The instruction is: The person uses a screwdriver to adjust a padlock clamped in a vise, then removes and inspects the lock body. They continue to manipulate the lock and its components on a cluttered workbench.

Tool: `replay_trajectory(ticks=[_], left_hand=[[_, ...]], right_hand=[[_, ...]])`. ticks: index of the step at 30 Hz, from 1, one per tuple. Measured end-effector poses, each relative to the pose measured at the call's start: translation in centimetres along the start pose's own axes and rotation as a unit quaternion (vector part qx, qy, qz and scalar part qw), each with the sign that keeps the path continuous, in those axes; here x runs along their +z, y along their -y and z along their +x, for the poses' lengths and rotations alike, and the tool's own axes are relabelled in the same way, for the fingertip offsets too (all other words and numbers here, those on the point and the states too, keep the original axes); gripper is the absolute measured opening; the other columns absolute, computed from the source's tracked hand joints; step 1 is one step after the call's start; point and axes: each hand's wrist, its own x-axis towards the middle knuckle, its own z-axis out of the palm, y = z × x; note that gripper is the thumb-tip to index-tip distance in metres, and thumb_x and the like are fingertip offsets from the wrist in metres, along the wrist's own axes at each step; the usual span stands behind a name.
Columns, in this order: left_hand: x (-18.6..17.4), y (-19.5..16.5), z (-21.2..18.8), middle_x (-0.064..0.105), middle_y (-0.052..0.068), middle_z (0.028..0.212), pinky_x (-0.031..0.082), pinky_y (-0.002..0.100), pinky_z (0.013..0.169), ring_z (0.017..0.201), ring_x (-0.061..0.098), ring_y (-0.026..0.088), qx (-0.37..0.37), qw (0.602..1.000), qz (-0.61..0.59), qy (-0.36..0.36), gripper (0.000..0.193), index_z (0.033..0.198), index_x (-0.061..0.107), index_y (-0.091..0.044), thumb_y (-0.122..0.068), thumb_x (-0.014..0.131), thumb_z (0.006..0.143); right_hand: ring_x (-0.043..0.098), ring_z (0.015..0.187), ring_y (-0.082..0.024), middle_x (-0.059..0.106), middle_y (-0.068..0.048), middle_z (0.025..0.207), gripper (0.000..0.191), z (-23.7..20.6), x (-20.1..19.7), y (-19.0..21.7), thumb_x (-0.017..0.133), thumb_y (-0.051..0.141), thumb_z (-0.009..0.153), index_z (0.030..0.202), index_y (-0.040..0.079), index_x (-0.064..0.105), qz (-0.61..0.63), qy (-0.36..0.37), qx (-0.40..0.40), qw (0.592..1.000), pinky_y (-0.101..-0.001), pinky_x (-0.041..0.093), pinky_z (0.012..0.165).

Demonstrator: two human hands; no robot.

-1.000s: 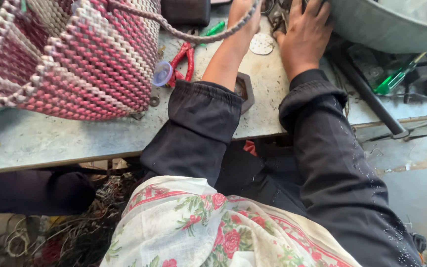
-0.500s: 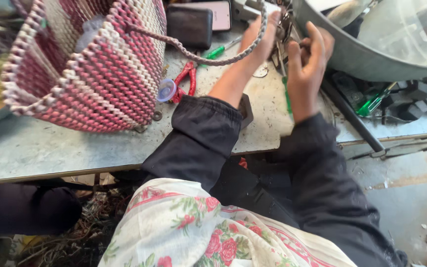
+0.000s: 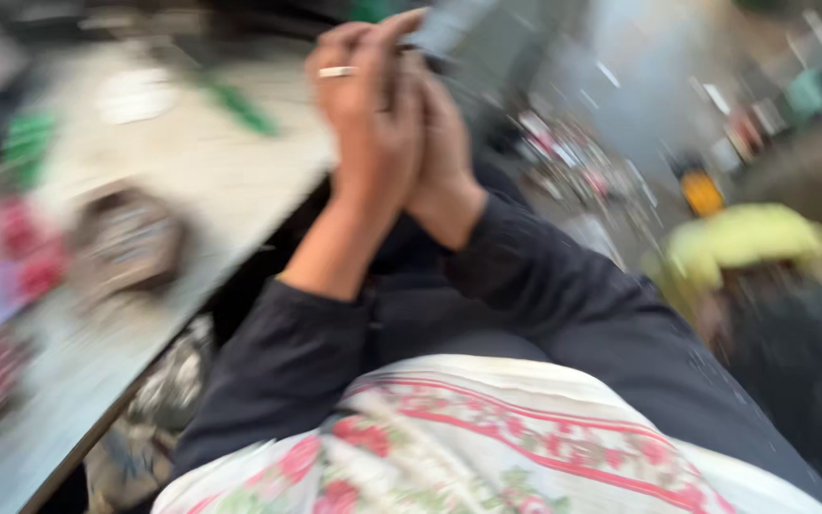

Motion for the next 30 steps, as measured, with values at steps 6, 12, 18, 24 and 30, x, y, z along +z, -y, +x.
replay_trajectory(ticks=[6,12,18,24,30], left_hand=[[7.4,-3.0,-5.6,0.051,0.012,0.139,0.031,0.054,0.119,0.138,0.040,0.036,0.115,0.964,0.089,0.221,0.036,0.136,0.066,-0.017,-0.040,0.072,0.109],[13.2,-6.5,-7.1,0.042,0.018,0.153,0.027,0.056,0.121,0.148,0.032,0.040,0.202,0.936,0.036,0.287,0.068,0.147,0.055,-0.010,-0.058,0.069,0.103],[9.2,-6.4,-4.8,0.045,0.012,0.157,0.031,0.054,0.126,0.151,0.036,0.038,0.168,0.919,0.031,0.356,0.065,0.150,0.055,-0.015,-0.059,0.069,0.105],[-0.5,0.6,0.6,0.056,0.011,0.144,0.040,0.050,0.116,0.138,0.048,0.030,-0.122,0.943,-0.119,0.285,0.058,0.148,0.056,-0.011,-0.054,0.056,0.108],[-13.0,13.5,7.7,0.073,0.013,0.121,0.058,0.045,0.098,0.108,0.072,0.022,-0.291,0.844,-0.451,0.020,0.050,0.118,0.057,-0.006,-0.053,0.046,0.106]], right_hand=[[0.067,0.104,-0.017,0.067,-0.006,0.113,0.026,-8.2,-5.6,9.2,0.048,0.026,0.110,0.124,0.006,0.058,0.002,-0.140,-0.056,0.989,-0.0301,0.055,0.094],[0.064,0.095,-0.010,0.065,0.001,0.107,0.029,-14.1,-12.1,18.8,0.065,0.017,0.094,0.122,0.011,0.062,-0.329,-0.216,-0.015,0.919,-0.0264,0.056,0.085],[0.063,0.081,-0.016,0.065,-0.005,0.096,0.023,-23.5,-25.2,33.0,0.071,0.024,0.101,0.114,0.005,0.069,-0.423,-0.499,-0.033,0.755,-0.0324,0.054,0.069],[0.064,0.093,-0.019,0.067,-0.010,0.105,0.033,-35.3,-26.7,39.4,0.070,0.028,0.100,0.123,0.004,0.065,-0.401,-0.615,-0.021,0.679,-0.0343,0.053,0.079],[0.065,0.104,-0.023,0.068,-0.015,0.114,0.044,-26.1,-23.5,35.2,0.068,0.033,0.100,0.131,0.003,0.061,-0.290,-0.505,-0.031,0.812,-0.0362,0.053,0.089]])
